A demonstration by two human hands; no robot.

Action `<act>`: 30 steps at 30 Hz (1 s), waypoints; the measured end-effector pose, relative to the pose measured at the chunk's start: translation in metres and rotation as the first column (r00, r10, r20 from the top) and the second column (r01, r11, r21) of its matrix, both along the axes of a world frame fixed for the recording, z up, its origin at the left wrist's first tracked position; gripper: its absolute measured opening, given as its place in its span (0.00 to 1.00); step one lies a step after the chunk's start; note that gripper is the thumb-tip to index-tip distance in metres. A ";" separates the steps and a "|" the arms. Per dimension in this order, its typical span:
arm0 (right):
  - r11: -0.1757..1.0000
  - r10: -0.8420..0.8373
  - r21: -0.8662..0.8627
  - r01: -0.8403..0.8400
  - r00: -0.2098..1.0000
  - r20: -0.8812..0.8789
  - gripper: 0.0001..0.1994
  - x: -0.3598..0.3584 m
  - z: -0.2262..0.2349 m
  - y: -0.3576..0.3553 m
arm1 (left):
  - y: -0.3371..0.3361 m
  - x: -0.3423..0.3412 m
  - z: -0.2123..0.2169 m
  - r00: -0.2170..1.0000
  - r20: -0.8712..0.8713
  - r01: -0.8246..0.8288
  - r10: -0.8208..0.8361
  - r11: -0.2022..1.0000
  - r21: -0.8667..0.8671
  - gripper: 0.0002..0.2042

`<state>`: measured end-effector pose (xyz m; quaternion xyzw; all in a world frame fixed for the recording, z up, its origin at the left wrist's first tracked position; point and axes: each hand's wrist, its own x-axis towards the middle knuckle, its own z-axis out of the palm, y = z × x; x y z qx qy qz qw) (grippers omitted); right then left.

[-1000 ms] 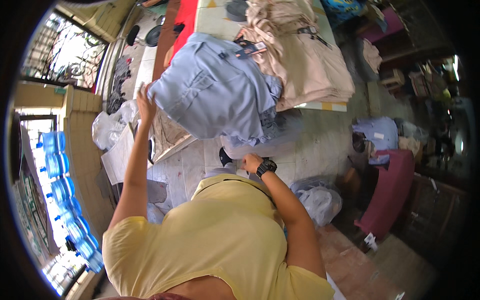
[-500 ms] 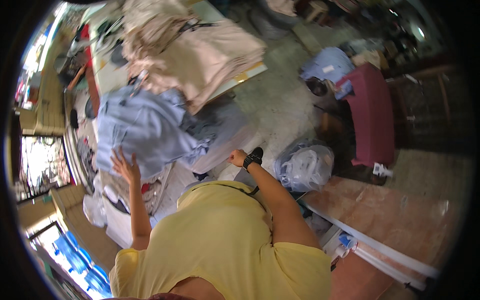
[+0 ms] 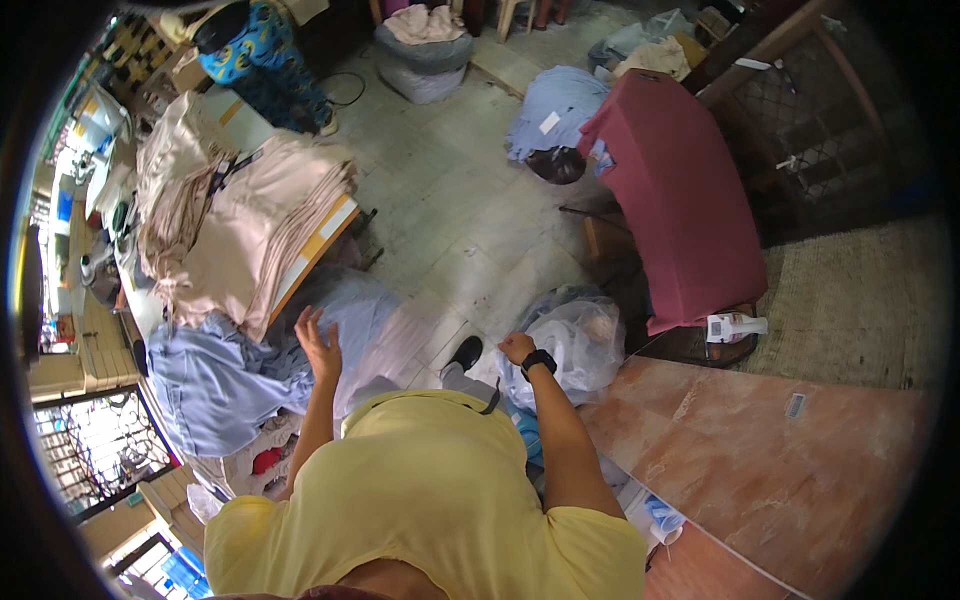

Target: The person irons a blue shirt on a padded surface using an iron, smooths the fabric by hand, then folds the garment and sets it on a pile of clothes.

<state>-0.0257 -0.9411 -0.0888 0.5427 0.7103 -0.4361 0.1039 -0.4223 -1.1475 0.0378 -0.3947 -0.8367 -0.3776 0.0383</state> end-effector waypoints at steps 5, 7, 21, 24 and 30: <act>0.842 -0.529 -0.233 0.486 0.828 -0.186 0.12 0.069 0.015 0.045 | 0.120 0.051 0.000 0.922 0.219 0.333 -0.320 0.943 -0.022 0.16; 0.810 -0.582 -0.225 0.541 0.787 -0.203 0.13 0.088 0.009 0.061 | 0.161 0.056 -0.008 0.896 0.237 0.386 -0.375 0.923 -0.001 0.16; 0.356 -0.641 0.444 0.822 0.561 -0.525 0.16 0.133 0.144 0.382 | 0.657 0.091 -0.090 0.664 0.113 0.743 -0.739 0.669 0.009 0.14; 0.286 -0.726 0.465 0.838 0.506 -0.465 0.16 0.145 0.136 0.460 | 0.785 0.120 -0.107 0.597 0.086 0.794 -0.798 0.572 -0.204 0.15; 0.261 -0.902 0.277 0.925 0.336 -0.270 0.21 0.161 0.111 0.516 | 0.968 0.172 -0.184 0.387 -0.086 0.735 -0.918 0.364 -0.572 0.17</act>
